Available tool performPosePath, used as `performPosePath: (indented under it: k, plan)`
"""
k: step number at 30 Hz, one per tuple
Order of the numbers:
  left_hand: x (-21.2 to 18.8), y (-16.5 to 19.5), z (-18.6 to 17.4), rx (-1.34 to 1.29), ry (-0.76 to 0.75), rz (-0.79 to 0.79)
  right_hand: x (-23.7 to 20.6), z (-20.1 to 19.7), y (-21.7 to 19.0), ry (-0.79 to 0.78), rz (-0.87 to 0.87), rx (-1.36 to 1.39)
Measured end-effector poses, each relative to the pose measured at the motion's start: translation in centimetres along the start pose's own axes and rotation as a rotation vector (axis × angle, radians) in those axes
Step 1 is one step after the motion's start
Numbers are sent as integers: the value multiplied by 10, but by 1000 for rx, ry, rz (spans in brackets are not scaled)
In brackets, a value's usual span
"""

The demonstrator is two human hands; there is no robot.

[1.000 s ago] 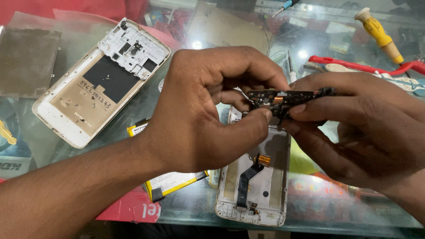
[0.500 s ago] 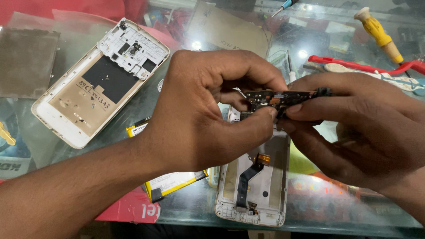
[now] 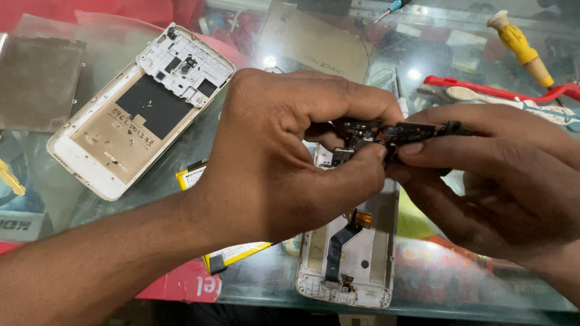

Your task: The person removes a small component from a smartphone motherboard using a precision screwdriver, then places the motherboard into the phone chassis and secures it with screws. The person handles the motherboard, screwdriver, and phone chassis throughout the process.

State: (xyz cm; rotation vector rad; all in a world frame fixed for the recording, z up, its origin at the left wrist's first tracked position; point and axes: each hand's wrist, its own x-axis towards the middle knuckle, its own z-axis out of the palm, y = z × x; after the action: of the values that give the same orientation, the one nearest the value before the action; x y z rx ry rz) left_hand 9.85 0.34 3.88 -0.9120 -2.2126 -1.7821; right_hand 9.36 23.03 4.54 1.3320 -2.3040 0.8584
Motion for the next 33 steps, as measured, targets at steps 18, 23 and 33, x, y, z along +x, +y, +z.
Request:
performPosePath:
  k: [18, 23, 33]
  plan:
    - [-6, -12, -7, 122, -20, 325, -3, 1, 10, 46, -139, -87]
    - [-8, -8, -7, 133, -7, 338, -3, 1, 8, 33, -140, -80]
    - [-6, -3, -7, 142, 24, 289, -3, 2, 9, 27, -128, -54]
